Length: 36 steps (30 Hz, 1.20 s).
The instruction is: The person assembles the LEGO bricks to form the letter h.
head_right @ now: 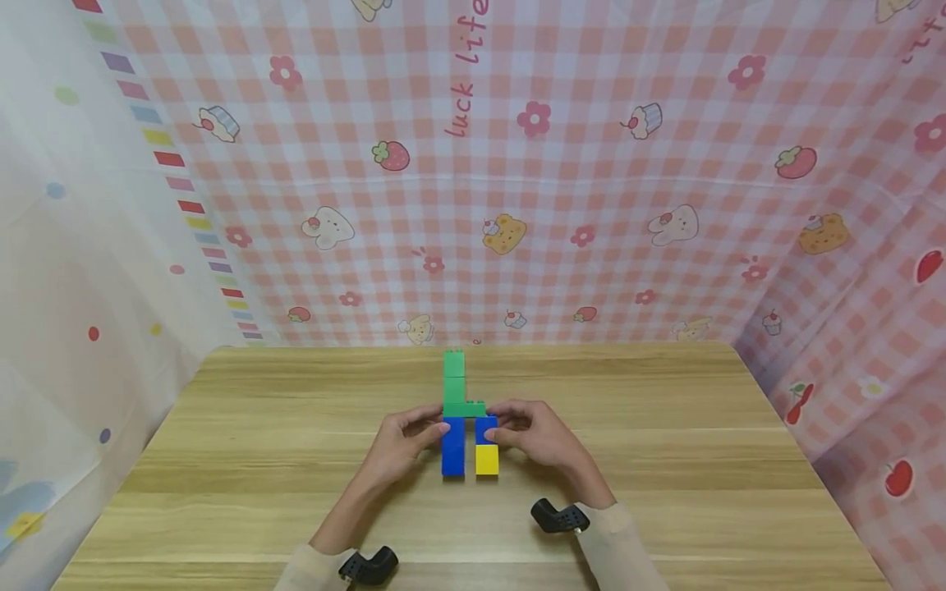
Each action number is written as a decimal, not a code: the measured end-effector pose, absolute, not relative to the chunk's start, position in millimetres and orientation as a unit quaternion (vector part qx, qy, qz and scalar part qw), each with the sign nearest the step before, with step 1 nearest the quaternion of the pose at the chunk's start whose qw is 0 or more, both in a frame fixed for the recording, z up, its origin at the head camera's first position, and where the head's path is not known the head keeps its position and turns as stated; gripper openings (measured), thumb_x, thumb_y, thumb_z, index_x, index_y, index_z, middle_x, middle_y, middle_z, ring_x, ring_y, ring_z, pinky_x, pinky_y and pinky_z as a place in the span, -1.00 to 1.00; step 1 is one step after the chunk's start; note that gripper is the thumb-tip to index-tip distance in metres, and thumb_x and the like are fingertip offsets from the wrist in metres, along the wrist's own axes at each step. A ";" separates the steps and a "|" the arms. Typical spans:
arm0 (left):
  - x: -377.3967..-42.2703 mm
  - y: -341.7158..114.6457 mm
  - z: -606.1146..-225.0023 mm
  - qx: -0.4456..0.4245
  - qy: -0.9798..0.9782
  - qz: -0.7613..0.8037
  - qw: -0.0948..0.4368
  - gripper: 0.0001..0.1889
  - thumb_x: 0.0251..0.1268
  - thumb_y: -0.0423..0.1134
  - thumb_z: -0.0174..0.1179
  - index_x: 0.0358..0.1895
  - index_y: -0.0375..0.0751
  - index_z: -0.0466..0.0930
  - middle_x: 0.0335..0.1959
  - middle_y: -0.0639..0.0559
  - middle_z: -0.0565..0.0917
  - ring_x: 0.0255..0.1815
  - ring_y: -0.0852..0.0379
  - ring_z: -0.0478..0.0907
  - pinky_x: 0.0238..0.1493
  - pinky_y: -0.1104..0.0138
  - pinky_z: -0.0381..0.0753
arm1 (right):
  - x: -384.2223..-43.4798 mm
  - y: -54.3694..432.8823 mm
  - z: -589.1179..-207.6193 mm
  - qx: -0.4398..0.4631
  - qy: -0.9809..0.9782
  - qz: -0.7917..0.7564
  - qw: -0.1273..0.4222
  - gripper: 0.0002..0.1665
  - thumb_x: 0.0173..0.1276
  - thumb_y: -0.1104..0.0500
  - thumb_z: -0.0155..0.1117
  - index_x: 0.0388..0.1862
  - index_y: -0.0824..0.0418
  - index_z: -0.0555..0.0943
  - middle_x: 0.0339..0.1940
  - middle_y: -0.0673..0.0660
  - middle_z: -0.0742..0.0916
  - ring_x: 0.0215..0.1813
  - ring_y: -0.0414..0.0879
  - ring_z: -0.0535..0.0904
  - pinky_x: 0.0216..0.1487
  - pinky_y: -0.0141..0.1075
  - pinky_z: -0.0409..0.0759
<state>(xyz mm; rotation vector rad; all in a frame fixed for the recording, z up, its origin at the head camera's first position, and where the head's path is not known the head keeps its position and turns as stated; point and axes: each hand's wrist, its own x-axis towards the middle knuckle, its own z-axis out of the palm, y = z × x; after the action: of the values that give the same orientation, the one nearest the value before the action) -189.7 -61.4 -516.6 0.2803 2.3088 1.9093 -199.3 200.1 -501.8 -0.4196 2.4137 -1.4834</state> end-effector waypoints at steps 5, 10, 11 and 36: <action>-188.4 -61.2 -517.1 0.089 0.753 0.647 0.079 -0.59 0.44 -0.19 0.30 0.23 -0.37 0.63 -0.01 -0.24 0.76 -0.08 0.04 0.76 -0.04 0.29 0.82 | -199.1 199.4 -500.9 -0.144 0.844 -0.499 0.137 -0.48 0.41 -0.05 0.41 0.24 0.19 0.65 0.00 0.09 0.78 -0.02 -0.06 0.65 0.09 -0.22 0.65; -188.4 -61.6 -518.7 0.082 0.743 0.659 0.085 -0.61 0.44 -0.26 0.29 0.21 -0.42 0.62 -0.01 -0.29 0.76 -0.13 0.05 0.77 -0.09 0.28 0.83 | -199.6 198.0 -502.7 -0.144 0.848 -0.492 0.135 -0.48 0.40 -0.07 0.41 0.23 0.16 0.68 0.01 0.08 0.79 -0.01 -0.09 0.65 0.12 -0.20 0.65; -188.4 -61.7 -518.9 0.081 0.743 0.659 0.084 -0.61 0.44 -0.26 0.29 0.21 -0.42 0.62 -0.01 -0.29 0.76 -0.14 0.05 0.77 -0.10 0.28 0.83 | -199.7 197.8 -503.3 -0.145 0.849 -0.489 0.135 -0.48 0.40 -0.07 0.41 0.23 0.15 0.68 0.01 0.08 0.79 -0.01 -0.09 0.65 0.13 -0.19 0.65; -188.0 -55.9 -518.8 0.079 0.775 0.624 0.058 -0.67 0.41 -0.26 0.32 0.08 -0.44 0.68 -0.14 -0.29 0.80 -0.34 0.07 0.78 -0.29 0.34 0.82 | -199.3 198.7 -506.2 -0.139 0.866 -0.466 0.118 -0.58 0.42 -0.07 0.40 0.17 0.06 0.74 -0.02 0.00 0.79 0.02 -0.12 0.62 0.14 -0.13 0.64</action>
<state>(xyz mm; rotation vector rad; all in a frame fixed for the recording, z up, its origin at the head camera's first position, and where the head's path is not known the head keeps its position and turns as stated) -188.0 -55.9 -518.8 0.2403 2.3487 1.8907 -199.3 198.7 -506.2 -0.4053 2.5333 -1.3650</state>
